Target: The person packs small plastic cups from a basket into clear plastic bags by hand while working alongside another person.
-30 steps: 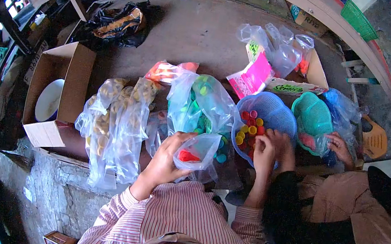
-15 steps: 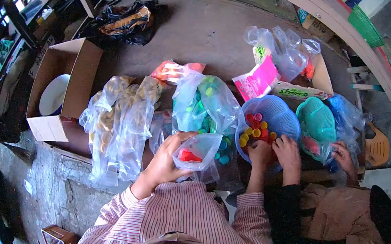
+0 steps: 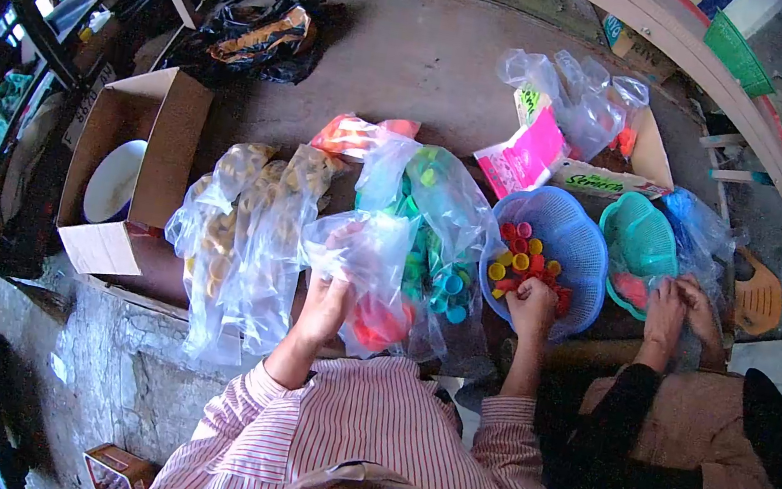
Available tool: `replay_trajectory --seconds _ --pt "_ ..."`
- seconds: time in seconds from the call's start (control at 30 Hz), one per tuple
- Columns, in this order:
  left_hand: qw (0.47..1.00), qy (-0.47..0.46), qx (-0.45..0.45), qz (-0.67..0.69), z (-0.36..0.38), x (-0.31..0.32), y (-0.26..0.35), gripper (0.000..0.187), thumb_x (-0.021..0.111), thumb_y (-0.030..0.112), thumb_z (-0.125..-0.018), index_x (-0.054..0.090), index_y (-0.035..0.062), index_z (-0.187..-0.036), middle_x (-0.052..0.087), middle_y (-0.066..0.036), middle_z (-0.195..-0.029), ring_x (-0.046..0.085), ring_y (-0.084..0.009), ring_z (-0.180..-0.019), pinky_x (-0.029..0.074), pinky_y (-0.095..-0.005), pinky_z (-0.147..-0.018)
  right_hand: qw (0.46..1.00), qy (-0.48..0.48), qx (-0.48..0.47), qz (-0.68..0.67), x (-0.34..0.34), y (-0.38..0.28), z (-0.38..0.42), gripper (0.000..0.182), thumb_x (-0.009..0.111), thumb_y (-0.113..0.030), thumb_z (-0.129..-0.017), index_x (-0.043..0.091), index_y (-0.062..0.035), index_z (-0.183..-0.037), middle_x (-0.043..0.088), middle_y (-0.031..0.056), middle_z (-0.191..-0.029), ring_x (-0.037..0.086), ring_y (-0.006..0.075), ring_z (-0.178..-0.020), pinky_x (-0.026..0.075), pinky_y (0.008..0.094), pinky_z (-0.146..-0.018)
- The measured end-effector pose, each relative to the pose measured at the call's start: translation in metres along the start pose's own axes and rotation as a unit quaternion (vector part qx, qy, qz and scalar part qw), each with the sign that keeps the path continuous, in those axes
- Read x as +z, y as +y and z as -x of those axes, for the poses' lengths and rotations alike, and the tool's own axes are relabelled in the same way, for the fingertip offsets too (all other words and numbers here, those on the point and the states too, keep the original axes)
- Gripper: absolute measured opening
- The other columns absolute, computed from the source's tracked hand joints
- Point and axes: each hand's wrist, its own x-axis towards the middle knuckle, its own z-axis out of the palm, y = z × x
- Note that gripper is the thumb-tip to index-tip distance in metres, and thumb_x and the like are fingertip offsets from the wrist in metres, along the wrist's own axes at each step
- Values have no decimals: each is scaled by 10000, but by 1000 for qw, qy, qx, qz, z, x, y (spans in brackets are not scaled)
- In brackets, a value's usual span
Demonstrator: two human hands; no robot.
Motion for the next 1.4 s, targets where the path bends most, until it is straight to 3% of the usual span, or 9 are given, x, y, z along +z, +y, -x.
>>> replay_trajectory --seconds 0.33,0.4,0.5,0.7,0.87,1.03,1.2,1.33,1.4 --pt "989 -121 76 -43 -5 -2 -3 600 439 333 -887 166 48 -1339 308 -100 -1306 336 -221 -1172 312 -370 -951 998 12 -47 38 11 6 -21 186 680 -47 -545 593 -41 -709 592 134 -734 572 297 -716 444 379 -639" --pt "994 -81 54 -42 -4 5 3 676 510 395 -830 212 26 -1310 347 -92 -1250 366 -200 -1125 319 -344 -931 986 -154 -23 62 -1 -27 -26 192 677 -134 -620 619 -35 -774 599 143 -796 581 284 -766 455 378 -682" --pt "997 -55 33 -32 -3 4 -2 762 605 445 -757 264 1 -1274 395 -81 -1183 400 -182 -1076 327 -322 -913 979 -169 -72 91 26 -3 -27 228 676 -163 -640 624 -44 -828 590 162 -859 566 295 -837 448 386 -702" --pt "990 -122 71 -16 -2 9 3 736 703 342 -697 301 22 -1224 440 -58 -1079 431 -174 -1041 345 -315 -894 992 -109 -35 53 7 -6 -14 228 676 -171 -685 626 -1 -828 617 148 -784 605 269 -644 465 338 -633" --pt "990 -136 37 -20 -3 16 -3 787 772 270 -623 317 32 -1220 456 -54 -1033 463 -151 -971 374 -302 -849 913 32 -9 -406 -48 -92 -12 171 616 -139 -791 600 2 -887 585 -4 -735 504 45 -591 394 185 -552" --pt "981 -181 17 -71 -3 25 2 771 784 255 -604 349 31 -1199 448 -61 -1066 458 -154 -996 375 -302 -854 931 -67 -224 -279 -96 -187 -5 130 658 -133 -688 633 -48 -784 551 112 -951 528 240 -896 400 332 -799" --pt "964 -211 74 -142 1 28 -1 782 800 192 -575 353 26 -1194 429 -88 -1139 464 -171 -1019 382 -317 -870 909 -191 -339 -147 -80 -188 4 181 659 -157 -701 604 -24 -812 538 146 -1059 495 293 -1027 372 356 -874" --pt "961 -204 86 -166 -2 26 4 780 807 189 -552 371 20 -1177 455 -97 -1118 470 -186 -1015 378 -324 -870 924 -58 -216 -311 -70 -159 -6 102 624 -77 -741 587 -17 -814 584 108 -932 567 203 -852 432 297 -739" --pt "957 -201 96 -187 -3 25 6 768 808 185 -543 379 15 -1156 466 -108 -1113 480 -198 -1015 379 -322 -868 930 -16 48 -364 -41 -111 -3 104 568 -80 -802 561 -9 -878 592 72 -816 561 129 -719 429 256 -617"
